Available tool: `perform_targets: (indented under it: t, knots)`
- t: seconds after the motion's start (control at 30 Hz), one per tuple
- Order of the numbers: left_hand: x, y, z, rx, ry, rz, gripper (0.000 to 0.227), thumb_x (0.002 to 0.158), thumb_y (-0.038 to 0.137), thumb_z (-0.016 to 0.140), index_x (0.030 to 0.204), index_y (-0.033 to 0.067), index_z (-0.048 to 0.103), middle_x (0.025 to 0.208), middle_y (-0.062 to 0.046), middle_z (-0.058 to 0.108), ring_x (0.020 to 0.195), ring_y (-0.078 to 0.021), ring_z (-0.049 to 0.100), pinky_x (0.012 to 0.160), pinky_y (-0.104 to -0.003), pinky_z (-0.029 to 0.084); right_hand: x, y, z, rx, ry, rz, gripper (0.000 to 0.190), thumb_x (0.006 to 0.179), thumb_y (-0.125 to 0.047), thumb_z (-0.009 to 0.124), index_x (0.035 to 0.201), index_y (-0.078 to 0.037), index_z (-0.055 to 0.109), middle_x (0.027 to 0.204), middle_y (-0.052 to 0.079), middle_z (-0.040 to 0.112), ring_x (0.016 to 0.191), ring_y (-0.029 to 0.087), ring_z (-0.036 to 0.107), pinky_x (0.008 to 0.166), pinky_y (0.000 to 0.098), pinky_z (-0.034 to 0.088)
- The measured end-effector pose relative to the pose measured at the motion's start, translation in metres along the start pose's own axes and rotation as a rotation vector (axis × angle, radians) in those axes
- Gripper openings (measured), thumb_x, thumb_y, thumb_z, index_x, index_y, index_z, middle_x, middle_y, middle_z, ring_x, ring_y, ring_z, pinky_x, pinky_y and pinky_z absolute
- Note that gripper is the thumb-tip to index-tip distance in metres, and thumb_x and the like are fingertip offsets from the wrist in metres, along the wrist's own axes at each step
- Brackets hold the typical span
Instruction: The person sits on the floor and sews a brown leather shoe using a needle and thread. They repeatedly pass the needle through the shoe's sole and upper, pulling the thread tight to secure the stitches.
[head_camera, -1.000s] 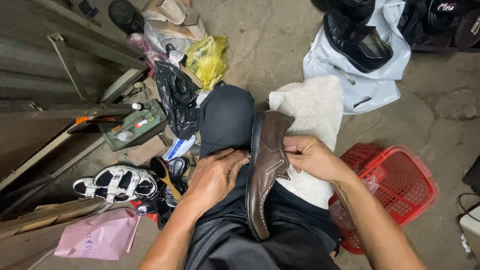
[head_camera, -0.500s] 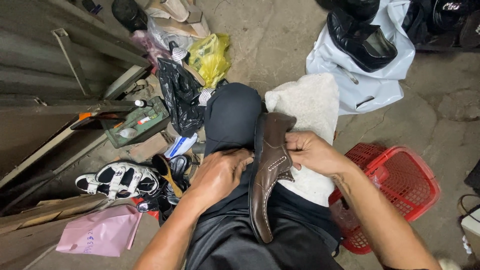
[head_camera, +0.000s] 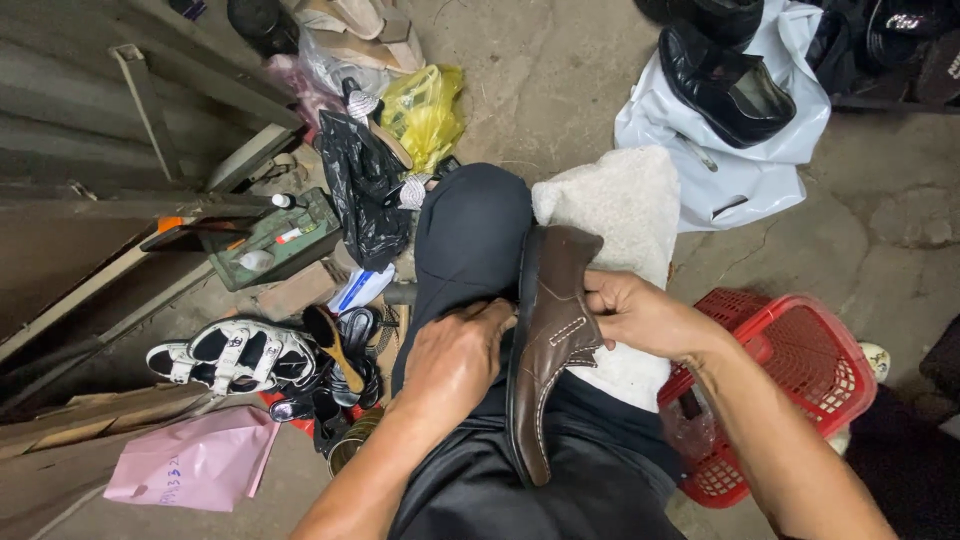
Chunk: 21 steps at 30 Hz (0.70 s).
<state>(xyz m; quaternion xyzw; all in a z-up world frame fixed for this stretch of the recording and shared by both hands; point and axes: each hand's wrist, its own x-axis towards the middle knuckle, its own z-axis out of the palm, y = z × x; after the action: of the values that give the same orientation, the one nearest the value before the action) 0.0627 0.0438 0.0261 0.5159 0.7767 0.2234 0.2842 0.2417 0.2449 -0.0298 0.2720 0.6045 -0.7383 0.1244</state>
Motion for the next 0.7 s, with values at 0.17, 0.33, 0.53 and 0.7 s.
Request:
perform_targets:
  t: [0.17,0.33,0.53,0.7]
  knots:
    - [-0.001,-0.018,0.019,0.114,0.053,0.019,0.026,0.101,0.036,0.049,0.101,0.0279,0.073,0.072,0.007,0.067,0.061,-0.0222,0.068,0.043,-0.034,0.047,-0.021,-0.028,0.013,-0.062,0.032,0.021,0.064,0.092,-0.012,0.073,0.153,-0.009,0.052,0.084,0.003,0.078,0.068,0.009,0.058,0.059,0.0217,0.056]
    - [0.011,0.003,0.012,0.145,0.087,0.007,0.021,0.099,0.028,0.054,0.096,0.0186,0.073,0.069,-0.003,0.070,0.057,-0.0277,0.066,0.042,-0.037,0.045,-0.035,-0.062,0.002,-0.381,0.234,0.188,0.045,0.095,-0.001,0.059,0.136,-0.015,0.068,0.120,0.013,0.079,0.049,0.006,0.060,0.048,0.0205,0.054]
    - [0.020,0.011,-0.016,0.105,-0.122,0.057,0.023,0.104,0.026,0.051,0.102,0.0138,0.070,0.077,-0.009,0.070,0.071,-0.0300,0.071,0.054,-0.038,0.055,-0.035,-0.037,0.002,-0.296,0.206,0.104,0.044,0.092,-0.002,0.062,0.132,-0.012,0.073,0.124,0.010,0.079,0.087,0.017,0.071,0.065,0.0305,0.065]
    - [0.030,0.009,-0.054,-0.209,-0.405,0.018,0.026,0.106,0.026,0.051,0.114,0.0059,0.067,0.100,-0.020,0.074,0.096,-0.0429,0.072,0.077,-0.050,0.058,-0.027,-0.021,-0.005,-0.242,0.137,0.084,0.042,0.092,-0.006,0.063,0.131,-0.015,0.074,0.124,0.006,0.079,0.088,0.013,0.070,0.064,0.0295,0.066]
